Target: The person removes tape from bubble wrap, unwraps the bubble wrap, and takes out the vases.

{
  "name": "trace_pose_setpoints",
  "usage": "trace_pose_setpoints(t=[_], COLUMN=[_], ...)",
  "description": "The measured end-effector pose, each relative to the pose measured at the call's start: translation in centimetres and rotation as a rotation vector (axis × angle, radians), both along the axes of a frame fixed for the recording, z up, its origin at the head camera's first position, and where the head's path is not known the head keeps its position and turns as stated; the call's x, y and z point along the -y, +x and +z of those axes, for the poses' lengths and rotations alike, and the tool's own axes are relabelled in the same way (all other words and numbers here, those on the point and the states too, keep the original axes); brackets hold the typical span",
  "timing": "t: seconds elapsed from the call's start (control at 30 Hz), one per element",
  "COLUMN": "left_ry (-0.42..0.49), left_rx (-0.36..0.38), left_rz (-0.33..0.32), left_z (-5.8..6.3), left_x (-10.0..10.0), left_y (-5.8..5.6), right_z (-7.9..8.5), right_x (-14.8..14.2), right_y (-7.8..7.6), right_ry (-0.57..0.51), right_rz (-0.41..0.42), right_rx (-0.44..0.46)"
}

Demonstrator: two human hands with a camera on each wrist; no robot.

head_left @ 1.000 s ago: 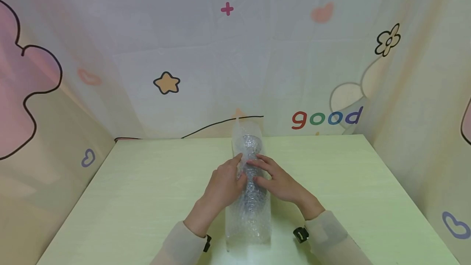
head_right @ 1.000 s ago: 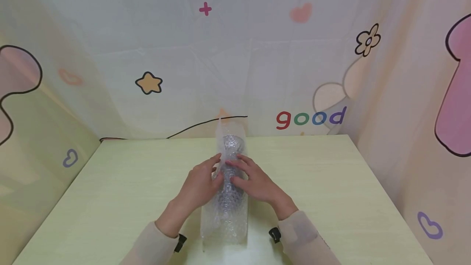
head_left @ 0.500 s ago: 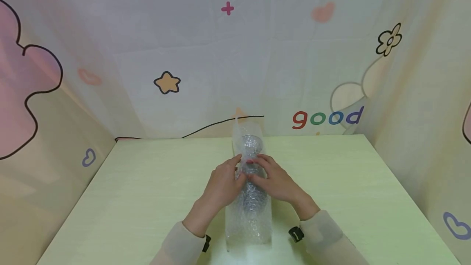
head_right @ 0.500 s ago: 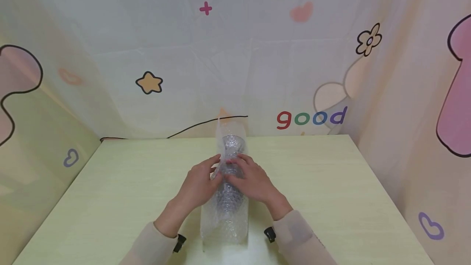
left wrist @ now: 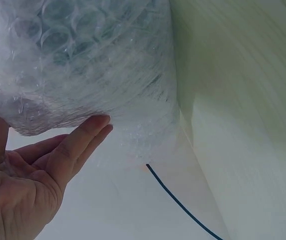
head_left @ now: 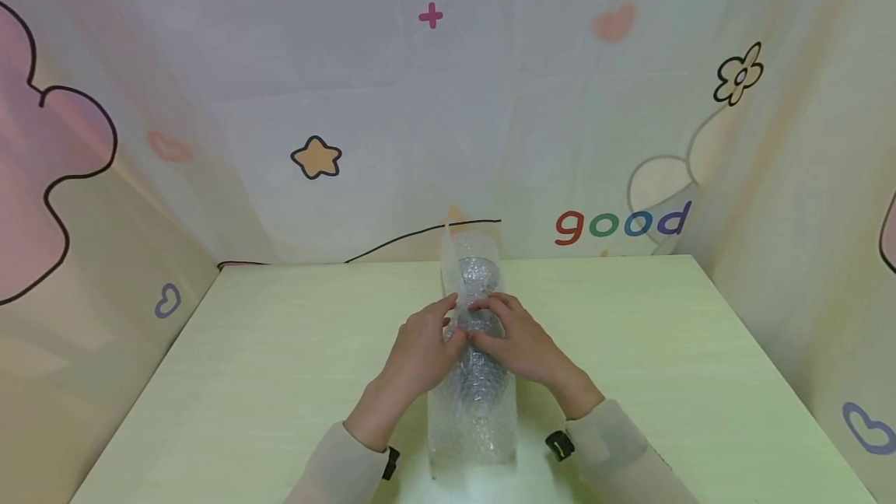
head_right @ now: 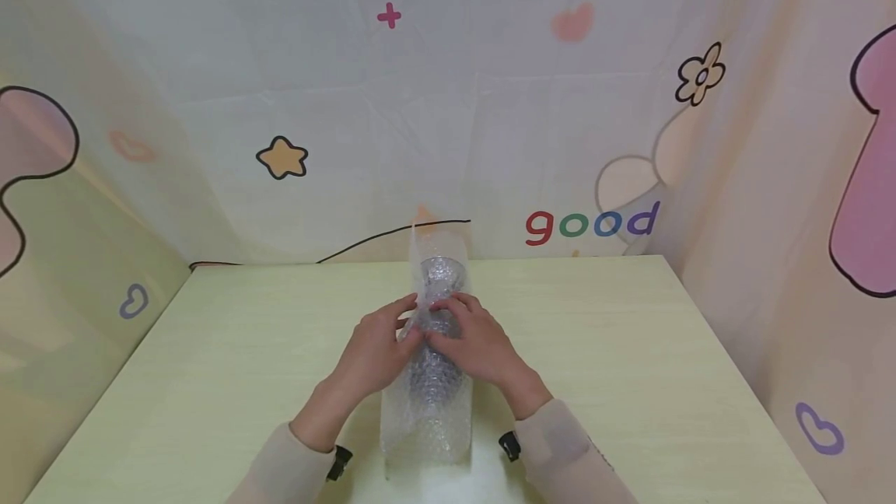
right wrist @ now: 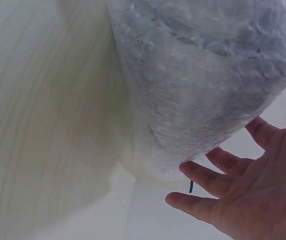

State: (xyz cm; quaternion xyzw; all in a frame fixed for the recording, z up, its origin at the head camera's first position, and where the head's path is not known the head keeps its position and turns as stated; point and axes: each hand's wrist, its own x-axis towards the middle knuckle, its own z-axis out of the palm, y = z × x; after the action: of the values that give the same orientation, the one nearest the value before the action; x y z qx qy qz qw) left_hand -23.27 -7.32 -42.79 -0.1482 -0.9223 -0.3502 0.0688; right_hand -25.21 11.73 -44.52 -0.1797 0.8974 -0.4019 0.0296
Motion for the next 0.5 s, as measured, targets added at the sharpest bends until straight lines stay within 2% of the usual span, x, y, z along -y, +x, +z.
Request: trace_pose_setpoints(t=[0.23, 0.5], left_ry=[0.023, 0.058], left_rx=[0.01, 0.051], left_rz=[-0.018, 0.003], left_z=[0.08, 0.28], left_x=[0.34, 0.79], left_y=[-0.02, 0.01], right_z=[-0.17, -0.3], right_x=[-0.12, -0.32], right_y=[-0.13, -0.17], right_ry=[-0.023, -0.018], right_rz=[0.004, 0.009], right_rx=[0.007, 0.02])
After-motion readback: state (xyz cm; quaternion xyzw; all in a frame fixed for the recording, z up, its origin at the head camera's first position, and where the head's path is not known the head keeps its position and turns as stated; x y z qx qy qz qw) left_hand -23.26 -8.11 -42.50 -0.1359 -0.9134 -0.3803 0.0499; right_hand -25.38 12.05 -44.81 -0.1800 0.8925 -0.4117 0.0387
